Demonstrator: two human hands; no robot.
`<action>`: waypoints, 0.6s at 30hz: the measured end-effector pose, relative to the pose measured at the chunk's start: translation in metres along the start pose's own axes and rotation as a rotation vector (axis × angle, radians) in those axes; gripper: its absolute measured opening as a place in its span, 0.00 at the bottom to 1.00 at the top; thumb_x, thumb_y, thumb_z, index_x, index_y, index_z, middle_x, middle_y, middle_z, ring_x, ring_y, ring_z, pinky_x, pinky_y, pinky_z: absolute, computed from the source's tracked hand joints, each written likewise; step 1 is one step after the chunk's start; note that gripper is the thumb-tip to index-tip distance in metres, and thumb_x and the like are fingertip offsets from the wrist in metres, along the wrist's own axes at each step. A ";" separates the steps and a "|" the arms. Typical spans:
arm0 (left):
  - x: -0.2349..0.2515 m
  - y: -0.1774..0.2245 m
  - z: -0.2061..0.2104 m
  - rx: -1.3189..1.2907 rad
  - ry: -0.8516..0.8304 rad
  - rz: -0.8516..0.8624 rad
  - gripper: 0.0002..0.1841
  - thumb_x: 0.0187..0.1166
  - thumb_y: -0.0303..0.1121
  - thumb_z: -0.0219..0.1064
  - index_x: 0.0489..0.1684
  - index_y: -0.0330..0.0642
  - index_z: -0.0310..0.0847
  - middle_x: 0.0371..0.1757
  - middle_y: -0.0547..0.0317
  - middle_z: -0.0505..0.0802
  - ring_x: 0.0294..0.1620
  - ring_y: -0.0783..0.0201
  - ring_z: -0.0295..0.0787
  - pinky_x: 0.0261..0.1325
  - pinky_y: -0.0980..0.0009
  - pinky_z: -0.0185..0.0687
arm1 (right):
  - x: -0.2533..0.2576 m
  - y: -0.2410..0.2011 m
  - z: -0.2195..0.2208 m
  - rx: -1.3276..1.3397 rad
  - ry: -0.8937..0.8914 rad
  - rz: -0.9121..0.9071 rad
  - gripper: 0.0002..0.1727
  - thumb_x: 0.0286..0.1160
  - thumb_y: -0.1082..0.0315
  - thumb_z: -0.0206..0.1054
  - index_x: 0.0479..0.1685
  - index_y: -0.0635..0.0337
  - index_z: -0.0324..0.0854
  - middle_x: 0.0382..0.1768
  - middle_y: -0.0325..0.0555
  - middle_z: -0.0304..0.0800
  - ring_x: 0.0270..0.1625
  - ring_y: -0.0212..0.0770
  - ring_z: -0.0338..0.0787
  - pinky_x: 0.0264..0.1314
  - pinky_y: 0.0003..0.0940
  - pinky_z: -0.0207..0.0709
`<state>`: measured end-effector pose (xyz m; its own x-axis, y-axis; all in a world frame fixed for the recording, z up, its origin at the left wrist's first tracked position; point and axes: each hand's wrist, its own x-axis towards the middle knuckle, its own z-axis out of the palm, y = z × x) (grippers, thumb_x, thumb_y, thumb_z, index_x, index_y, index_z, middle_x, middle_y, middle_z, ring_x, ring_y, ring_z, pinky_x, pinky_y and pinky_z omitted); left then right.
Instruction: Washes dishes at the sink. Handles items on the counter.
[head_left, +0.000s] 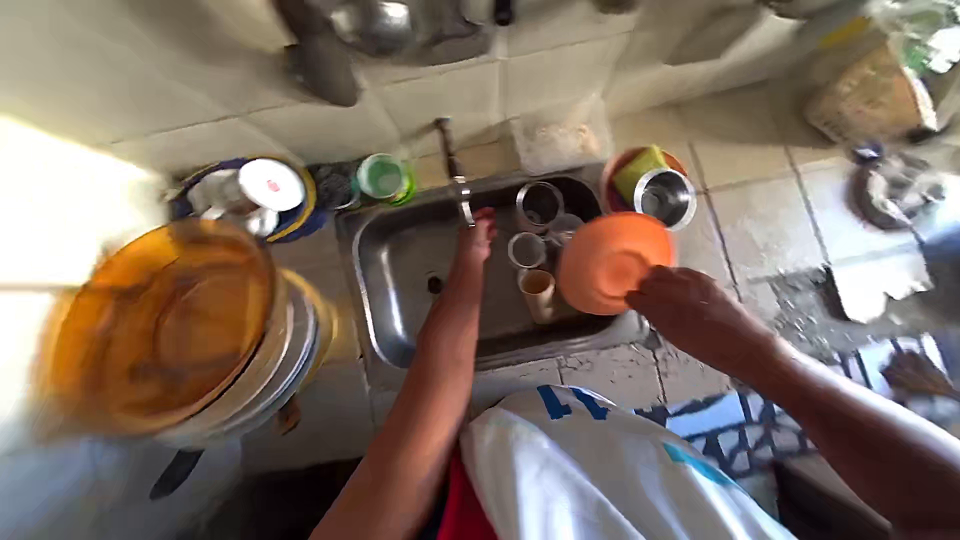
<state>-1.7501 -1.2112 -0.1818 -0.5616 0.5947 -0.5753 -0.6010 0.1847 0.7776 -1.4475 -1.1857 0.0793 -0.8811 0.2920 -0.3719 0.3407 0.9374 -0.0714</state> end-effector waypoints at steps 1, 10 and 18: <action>0.002 -0.001 0.001 0.026 0.036 0.010 0.16 0.79 0.19 0.59 0.64 0.31 0.77 0.52 0.49 0.88 0.44 0.63 0.84 0.49 0.67 0.84 | 0.005 0.001 -0.008 -0.071 -0.050 0.001 0.07 0.72 0.82 0.68 0.38 0.62 0.90 0.35 0.55 0.90 0.47 0.60 0.91 0.50 0.57 0.83; -0.040 0.018 -0.039 0.482 0.024 0.292 0.17 0.89 0.26 0.53 0.62 0.17 0.78 0.55 0.32 0.91 0.55 0.50 0.90 0.60 0.60 0.85 | 0.085 -0.071 -0.027 -0.298 -0.296 -0.179 0.09 0.74 0.82 0.65 0.47 0.66 0.88 0.39 0.65 0.91 0.53 0.70 0.89 0.50 0.65 0.78; -0.074 0.015 -0.106 0.248 0.063 -0.051 0.31 0.94 0.53 0.45 0.80 0.35 0.74 0.81 0.41 0.79 0.83 0.44 0.71 0.79 0.41 0.67 | 0.099 -0.071 0.004 -0.100 -0.332 -0.262 0.10 0.82 0.68 0.67 0.51 0.64 0.89 0.46 0.69 0.91 0.53 0.75 0.90 0.45 0.73 0.80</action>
<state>-1.7778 -1.3350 -0.1543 -0.5733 0.5311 -0.6238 -0.4762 0.4036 0.7813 -1.5576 -1.2240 0.0437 -0.7748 -0.0202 -0.6319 0.0711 0.9904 -0.1189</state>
